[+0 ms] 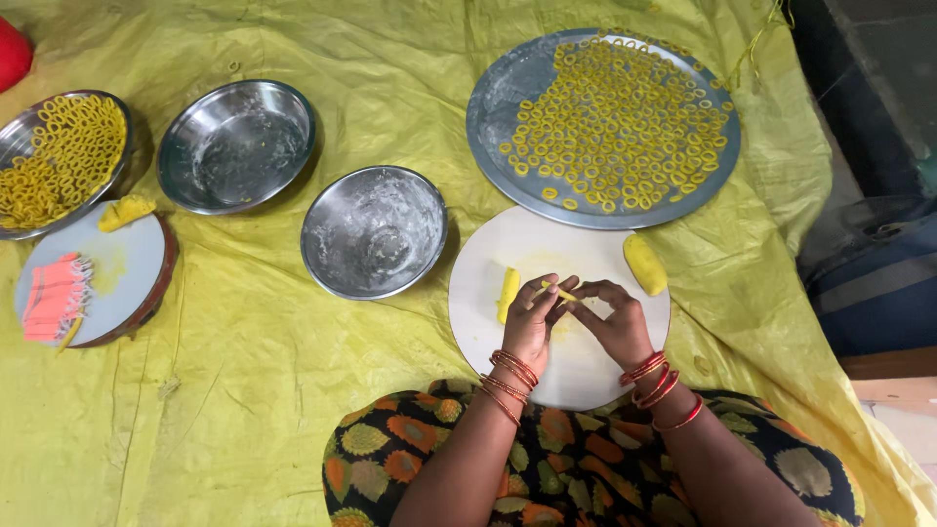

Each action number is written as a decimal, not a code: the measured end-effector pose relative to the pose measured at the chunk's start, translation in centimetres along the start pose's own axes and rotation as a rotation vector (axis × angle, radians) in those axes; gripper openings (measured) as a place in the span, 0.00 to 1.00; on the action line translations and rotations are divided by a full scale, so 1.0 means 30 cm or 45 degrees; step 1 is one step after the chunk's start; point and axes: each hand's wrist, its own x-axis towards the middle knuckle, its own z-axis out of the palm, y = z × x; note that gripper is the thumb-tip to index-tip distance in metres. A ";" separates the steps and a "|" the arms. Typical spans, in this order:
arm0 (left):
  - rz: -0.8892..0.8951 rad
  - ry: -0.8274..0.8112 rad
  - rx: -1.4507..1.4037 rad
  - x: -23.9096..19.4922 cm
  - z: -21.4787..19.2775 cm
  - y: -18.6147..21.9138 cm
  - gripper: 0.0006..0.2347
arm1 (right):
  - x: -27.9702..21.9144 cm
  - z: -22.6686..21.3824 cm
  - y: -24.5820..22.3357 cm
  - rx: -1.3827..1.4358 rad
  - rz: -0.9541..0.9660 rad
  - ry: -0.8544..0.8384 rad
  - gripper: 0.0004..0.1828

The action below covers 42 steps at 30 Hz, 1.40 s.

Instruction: The person rolls small pieces of yellow dough into thin ropes and forms them into rings by hand, placing the finished rings onto a large metal tray. The process is repeated continuously with multiple dough pieces.

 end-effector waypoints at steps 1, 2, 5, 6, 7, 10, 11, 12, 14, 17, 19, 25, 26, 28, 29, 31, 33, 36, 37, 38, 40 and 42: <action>0.008 0.009 0.033 0.002 -0.001 -0.001 0.12 | 0.000 0.001 0.004 0.003 0.042 0.009 0.14; 0.015 0.018 0.065 0.006 -0.004 -0.003 0.12 | -0.001 0.001 0.008 0.006 0.084 0.018 0.14; 0.035 0.053 0.204 0.018 -0.021 -0.009 0.13 | -0.002 0.006 0.014 0.035 0.166 0.037 0.14; 0.041 0.066 0.257 0.020 -0.027 -0.013 0.13 | -0.003 0.008 0.015 0.048 0.187 0.042 0.14; 0.041 0.088 0.272 0.022 -0.033 -0.018 0.13 | -0.002 0.009 0.017 0.076 0.156 0.049 0.13; 0.023 0.135 0.273 0.028 -0.046 -0.030 0.12 | -0.003 0.012 0.025 0.136 0.078 0.050 0.12; 0.006 0.139 0.241 0.031 -0.048 -0.032 0.12 | -0.003 0.011 0.030 0.139 0.063 0.039 0.12; -0.012 0.144 0.210 0.033 -0.049 -0.033 0.12 | -0.003 0.011 0.037 0.143 0.048 0.027 0.11; -0.035 0.142 0.096 0.036 -0.050 -0.030 0.12 | -0.005 0.010 0.058 0.155 0.138 -0.011 0.10; -0.004 0.196 0.060 0.037 -0.053 -0.012 0.12 | 0.008 0.013 0.113 0.104 0.095 0.063 0.09; 0.045 0.225 0.043 0.042 -0.063 0.014 0.12 | 0.021 0.022 0.164 0.103 0.022 0.148 0.12; 0.120 0.290 -0.151 0.061 -0.090 0.043 0.13 | 0.014 0.051 0.329 -0.181 0.432 0.119 0.12; 0.126 0.293 -0.159 0.061 -0.093 0.040 0.12 | 0.006 0.063 0.350 -0.212 0.462 0.100 0.11; 0.141 0.288 -0.173 0.062 -0.099 0.032 0.12 | -0.009 0.086 0.383 -0.285 0.446 0.068 0.11; 0.149 0.279 -0.179 0.062 -0.102 0.029 0.13 | -0.015 0.099 0.393 -0.329 0.400 0.054 0.10; 0.167 0.291 -0.190 0.064 -0.109 0.025 0.13 | -0.022 0.119 0.404 -0.331 0.342 0.014 0.10; 0.186 0.328 -0.197 0.075 -0.114 0.027 0.15 | -0.025 0.129 0.398 -0.250 0.317 -0.036 0.11; 0.238 0.313 -0.249 0.084 -0.124 0.033 0.17 | -0.034 0.142 0.356 -0.373 0.329 -0.109 0.17; 0.235 0.315 -0.251 0.086 -0.126 0.033 0.16 | -0.040 0.149 0.337 -0.738 0.239 -0.308 0.22; 0.232 0.317 -0.254 0.088 -0.128 0.035 0.15 | -0.043 0.166 0.316 -1.102 0.142 -0.508 0.27; 0.226 0.306 -0.261 0.090 -0.125 0.038 0.14 | -0.049 0.181 0.277 -1.437 -0.006 -0.675 0.30; 0.220 0.284 -0.272 0.081 -0.116 0.041 0.12 | -0.068 0.186 0.241 -1.380 -0.094 -0.606 0.23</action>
